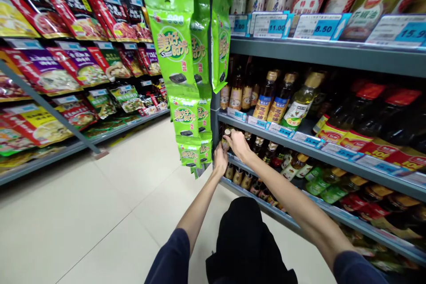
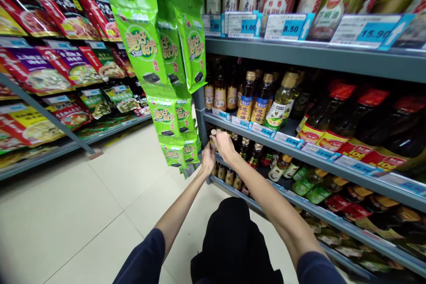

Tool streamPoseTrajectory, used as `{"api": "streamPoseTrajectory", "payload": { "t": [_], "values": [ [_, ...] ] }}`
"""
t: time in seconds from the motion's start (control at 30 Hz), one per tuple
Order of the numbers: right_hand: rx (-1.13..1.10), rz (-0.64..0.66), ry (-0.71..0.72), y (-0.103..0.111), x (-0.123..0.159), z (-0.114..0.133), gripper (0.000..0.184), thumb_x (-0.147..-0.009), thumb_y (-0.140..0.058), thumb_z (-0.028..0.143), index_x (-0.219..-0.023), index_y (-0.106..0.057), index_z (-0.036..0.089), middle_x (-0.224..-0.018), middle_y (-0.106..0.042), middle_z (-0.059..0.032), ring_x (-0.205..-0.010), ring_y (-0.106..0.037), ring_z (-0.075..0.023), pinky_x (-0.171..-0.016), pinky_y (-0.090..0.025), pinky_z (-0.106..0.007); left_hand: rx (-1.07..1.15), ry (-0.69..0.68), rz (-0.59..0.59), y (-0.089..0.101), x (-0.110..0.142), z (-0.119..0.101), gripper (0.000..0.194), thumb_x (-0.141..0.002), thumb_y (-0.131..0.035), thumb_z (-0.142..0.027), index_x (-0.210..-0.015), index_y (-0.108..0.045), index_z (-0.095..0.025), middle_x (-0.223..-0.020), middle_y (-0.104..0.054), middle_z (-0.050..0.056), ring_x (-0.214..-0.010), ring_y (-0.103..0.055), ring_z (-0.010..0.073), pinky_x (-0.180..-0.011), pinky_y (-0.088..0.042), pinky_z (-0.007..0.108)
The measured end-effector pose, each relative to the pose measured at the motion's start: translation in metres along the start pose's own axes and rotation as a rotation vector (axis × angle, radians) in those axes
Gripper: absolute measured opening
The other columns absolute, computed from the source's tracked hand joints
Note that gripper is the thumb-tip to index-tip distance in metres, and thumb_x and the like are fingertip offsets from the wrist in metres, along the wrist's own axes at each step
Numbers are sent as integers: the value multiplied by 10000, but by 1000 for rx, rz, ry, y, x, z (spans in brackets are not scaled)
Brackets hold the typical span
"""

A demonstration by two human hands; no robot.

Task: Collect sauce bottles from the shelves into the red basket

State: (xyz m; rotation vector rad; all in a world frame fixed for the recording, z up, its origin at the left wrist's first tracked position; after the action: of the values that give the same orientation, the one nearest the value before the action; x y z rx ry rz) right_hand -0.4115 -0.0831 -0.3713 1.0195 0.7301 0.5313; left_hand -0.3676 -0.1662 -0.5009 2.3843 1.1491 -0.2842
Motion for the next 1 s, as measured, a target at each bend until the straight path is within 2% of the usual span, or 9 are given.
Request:
{"api": "streamPoseTrajectory", "payload": {
  "t": [0.17, 0.33, 0.43, 0.53, 0.63, 0.77, 0.9, 1.0],
  "values": [
    [-33, 6, -62, -12, -25, -4, 346, -1065, -412, 393, -1045, -632, 126, -1014, -707, -156, -994, -673, -227, -848, -471, -259, 4, 88, -102, -2, 0, 2, 403, -992, -464, -283, -1365, -514, -138, -1171, -712, 192, -1052, -695, 289, -969, -509, 436],
    [-34, -2, -108, -13, -41, -7, 339, -1067, -403, 353, -1175, -608, 105, -1180, -675, -189, -1109, -641, -251, -968, -450, -295, 70, 57, -153, -3, 19, -8, 393, -1015, -431, -282, -1371, -545, -162, -1367, -631, 168, -1255, -605, 275, -1102, -434, 422],
    [-25, 6, -132, -16, -43, -9, 343, -1045, -461, 355, -1198, -598, 80, -1209, -658, -214, -1143, -627, -261, -998, -445, -308, 116, 44, -145, -7, 35, -8, 398, -1016, -438, -301, -1363, -574, -160, -1390, -624, 154, -1306, -576, 279, -1133, -416, 414],
    [-4, 36, -166, -28, -38, -13, 359, -990, -567, 366, -1131, -623, 41, -1149, -669, -241, -1099, -646, -281, -959, -477, -322, 157, 65, -158, -9, 47, 1, 397, -1013, -441, -289, -1353, -585, -145, -1374, -638, 155, -1285, -595, 278, -1125, -429, 415],
    [13, 80, -195, -49, -29, -19, 317, -951, -617, 328, -1072, -644, 37, -1054, -697, -213, -991, -680, -262, -879, -511, -303, 197, 98, -187, -9, 61, 15, 377, -1005, -437, -257, -1330, -598, -152, -1330, -666, 140, -1227, -630, 258, -1097, -458, 405],
    [38, 81, -228, -69, -19, -25, 310, -954, -588, 275, -1148, -612, 34, -1102, -690, -208, -984, -677, -244, -873, -511, -290, 229, 136, -221, -9, 85, 34, 349, -990, -446, -231, -1286, -612, -151, -1266, -694, 136, -1165, -659, 238, -1057, -495, 392],
    [52, 56, -238, -75, -21, -24, 343, -969, -563, 308, -1191, -590, 48, -1152, -667, -215, -1037, -655, -245, -907, -498, -291, 231, 147, -205, -10, 104, 49, 340, -984, -438, -210, -1270, -615, -166, -1258, -698, 124, -1163, -663, 214, -1062, -500, 375],
    [61, 54, -242, -74, -20, -19, 336, -976, -549, 318, -1180, -602, 57, -1127, -672, -210, -1026, -660, -254, -895, -503, -302, 206, 153, -181, -8, 106, 55, 354, -979, -427, -196, -1275, -612, -144, -1253, -697, 139, -1141, -674, 205, -1054, -505, 360]
  ]
}}
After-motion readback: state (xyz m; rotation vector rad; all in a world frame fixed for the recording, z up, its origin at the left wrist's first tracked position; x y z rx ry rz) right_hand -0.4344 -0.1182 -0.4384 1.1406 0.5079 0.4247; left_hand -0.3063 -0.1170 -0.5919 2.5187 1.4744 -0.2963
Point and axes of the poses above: each hand's wrist, its own x-axis away from the middle knuckle, its own y-axis out of the back of the hand, z = x × y, the point moved 7 cm from there along -x, towards the middle knuckle
